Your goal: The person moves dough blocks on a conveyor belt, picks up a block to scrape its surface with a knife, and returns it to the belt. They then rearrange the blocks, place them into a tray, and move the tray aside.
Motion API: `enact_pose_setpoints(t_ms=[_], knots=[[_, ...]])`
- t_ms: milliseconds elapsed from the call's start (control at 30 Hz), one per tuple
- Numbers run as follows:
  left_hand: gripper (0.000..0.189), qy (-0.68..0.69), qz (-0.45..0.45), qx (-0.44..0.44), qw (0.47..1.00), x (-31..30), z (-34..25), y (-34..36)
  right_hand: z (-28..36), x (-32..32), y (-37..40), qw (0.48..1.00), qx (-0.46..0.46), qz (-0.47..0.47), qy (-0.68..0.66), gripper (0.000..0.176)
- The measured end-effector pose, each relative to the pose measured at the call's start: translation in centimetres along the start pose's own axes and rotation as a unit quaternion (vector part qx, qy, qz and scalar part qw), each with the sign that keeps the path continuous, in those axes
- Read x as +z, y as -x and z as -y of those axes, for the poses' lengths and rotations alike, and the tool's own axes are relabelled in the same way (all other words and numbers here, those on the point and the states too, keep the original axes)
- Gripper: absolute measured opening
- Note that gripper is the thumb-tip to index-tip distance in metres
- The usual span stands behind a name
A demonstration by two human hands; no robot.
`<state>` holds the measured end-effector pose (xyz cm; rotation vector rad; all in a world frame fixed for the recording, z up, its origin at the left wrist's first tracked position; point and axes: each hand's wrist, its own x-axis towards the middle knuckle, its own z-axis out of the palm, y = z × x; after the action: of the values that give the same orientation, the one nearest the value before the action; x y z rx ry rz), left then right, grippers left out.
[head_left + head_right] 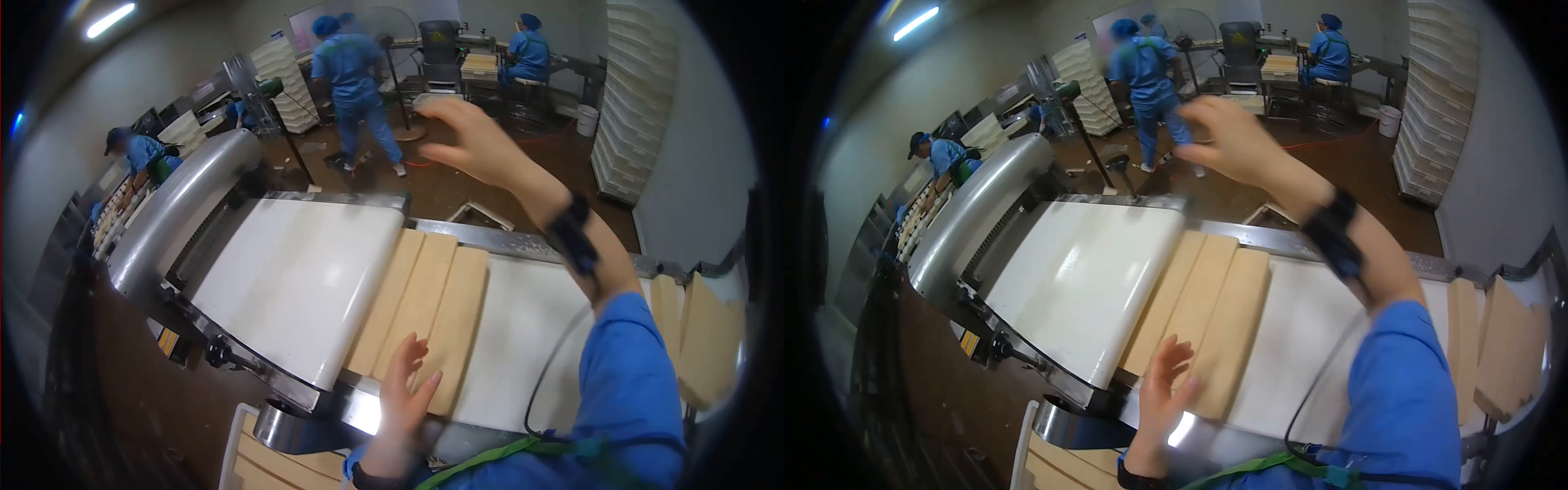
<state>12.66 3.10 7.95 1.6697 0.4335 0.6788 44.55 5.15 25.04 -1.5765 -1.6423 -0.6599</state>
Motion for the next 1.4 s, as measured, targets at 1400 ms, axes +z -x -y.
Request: enact_pose_setpoints(t_ms=[1400], knots=[[0.107, -0.521, 0.21, 0.22, 0.797, 0.2, 7.8, 3.5, 3.5, -22.2, 56.8, 0.6, 0.534, 0.133, 0.581, 0.068]])
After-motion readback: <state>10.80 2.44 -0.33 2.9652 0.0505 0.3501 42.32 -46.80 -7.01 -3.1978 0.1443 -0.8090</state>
